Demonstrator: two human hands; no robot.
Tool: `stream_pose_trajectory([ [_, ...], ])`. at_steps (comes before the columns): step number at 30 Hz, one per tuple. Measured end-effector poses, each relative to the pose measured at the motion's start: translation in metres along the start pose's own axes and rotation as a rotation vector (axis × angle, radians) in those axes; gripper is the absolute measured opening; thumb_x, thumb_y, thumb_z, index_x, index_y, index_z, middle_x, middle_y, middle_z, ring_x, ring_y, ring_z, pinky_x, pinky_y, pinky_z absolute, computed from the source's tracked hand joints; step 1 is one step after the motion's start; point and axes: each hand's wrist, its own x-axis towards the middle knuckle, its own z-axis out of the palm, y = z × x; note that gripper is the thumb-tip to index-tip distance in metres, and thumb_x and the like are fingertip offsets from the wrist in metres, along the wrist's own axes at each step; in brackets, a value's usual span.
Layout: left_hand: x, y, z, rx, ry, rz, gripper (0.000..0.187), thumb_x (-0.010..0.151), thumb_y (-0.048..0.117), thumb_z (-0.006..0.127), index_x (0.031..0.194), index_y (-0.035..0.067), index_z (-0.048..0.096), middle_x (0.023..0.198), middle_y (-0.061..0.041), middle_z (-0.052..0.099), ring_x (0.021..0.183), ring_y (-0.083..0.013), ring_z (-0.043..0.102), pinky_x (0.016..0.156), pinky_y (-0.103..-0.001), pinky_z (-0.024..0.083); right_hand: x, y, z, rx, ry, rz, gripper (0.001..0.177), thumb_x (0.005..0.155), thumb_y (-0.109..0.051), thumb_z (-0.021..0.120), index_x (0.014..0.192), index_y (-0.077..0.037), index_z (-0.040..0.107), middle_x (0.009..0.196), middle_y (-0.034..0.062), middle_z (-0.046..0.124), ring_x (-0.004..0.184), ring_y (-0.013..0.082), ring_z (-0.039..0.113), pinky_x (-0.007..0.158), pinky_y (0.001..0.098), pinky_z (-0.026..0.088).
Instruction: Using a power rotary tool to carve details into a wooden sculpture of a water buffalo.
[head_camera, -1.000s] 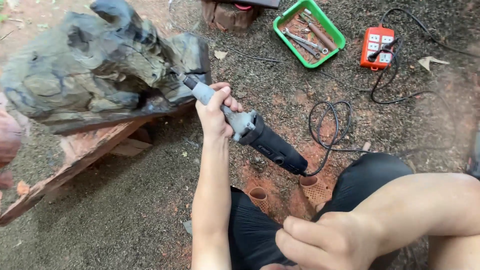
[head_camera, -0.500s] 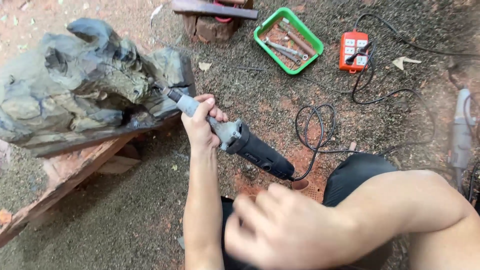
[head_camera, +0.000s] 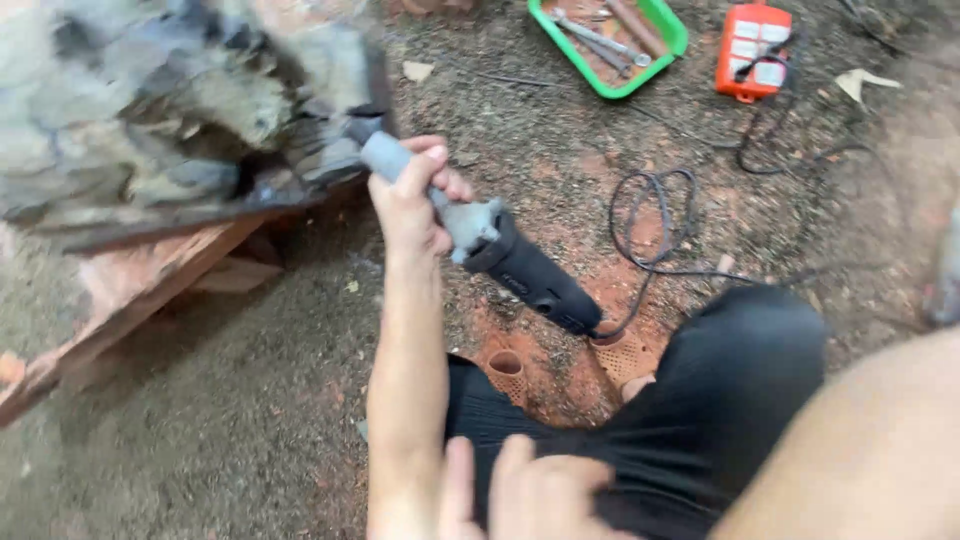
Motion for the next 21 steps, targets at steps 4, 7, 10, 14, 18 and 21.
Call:
stream_pose_trajectory([
  [4,0.002,-0.005,-0.003,-0.034,-0.049,-0.021,0.021,0.077,-0.001,0.073,0.095,-0.009,0.068,0.051,-0.011,0.050,0.039,-0.0205,0.058,0.036,-0.043,0.054,0.003,0.138,0.018,0.235,0.187,0.015,0.018,0.089,-0.016,0.062,0.106,-0.009,0.063,0.061,0.0052,0.051,0.043,0.0192,0.047,0.035,0.0361,0.035],
  [7,0.010,-0.002,-0.006,-0.105,-0.079,-0.079,0.022,0.077,0.001,0.074,0.096,-0.008,0.069,0.053,-0.009,0.051,0.041,-0.0187,0.058,0.038,-0.042,0.054,-0.005,0.167,0.118,0.674,0.223,0.258,0.047,0.086,-0.038,0.069,0.124,-0.012,0.063,0.088,0.0082,0.063,0.071,0.0279,0.062,0.058,0.0432,0.047],
  [10,0.018,-0.004,-0.006,-0.197,-0.093,-0.138,0.023,0.077,0.003,0.075,0.097,-0.005,0.068,0.055,-0.008,0.051,0.044,-0.0183,0.057,0.041,-0.043,0.055,-0.019,0.157,0.189,1.179,-0.006,0.492,0.094,0.083,-0.054,0.072,0.156,-0.005,0.039,0.134,0.0268,0.045,0.120,0.0453,0.043,0.098,0.0554,0.035],
  [14,0.043,-0.012,-0.013,-0.278,-0.076,-0.208,0.022,0.077,0.007,0.078,0.096,0.002,0.067,0.060,-0.008,0.057,0.050,-0.0183,0.060,0.046,-0.042,0.057,-0.032,0.149,0.215,2.188,-0.200,0.706,0.124,0.064,-0.021,0.088,0.168,-0.027,0.021,0.161,0.0166,0.042,0.134,0.0295,0.055,0.105,0.0472,0.048],
  [18,0.061,-0.018,-0.032,-0.261,-0.137,-0.264,0.025,0.078,0.016,0.079,0.094,-0.002,0.075,0.069,-0.013,0.070,0.061,-0.0169,0.069,0.056,-0.038,0.062,-0.017,0.139,0.178,2.630,0.001,0.460,0.108,0.085,-0.015,0.086,0.165,-0.030,0.015,0.127,0.0327,0.058,0.080,0.0416,0.081,0.053,0.0474,0.071],
  [21,0.071,-0.025,-0.041,-0.350,-0.219,-0.299,0.044,0.089,0.012,0.064,0.125,-0.013,0.064,0.104,-0.023,0.072,0.080,-0.0268,0.072,0.073,-0.034,0.062,-0.007,0.143,0.165,2.654,-0.079,0.671,0.109,0.077,-0.001,0.064,0.166,-0.037,0.012,0.120,0.0246,0.057,0.063,0.0299,0.067,0.041,0.0324,0.054],
])
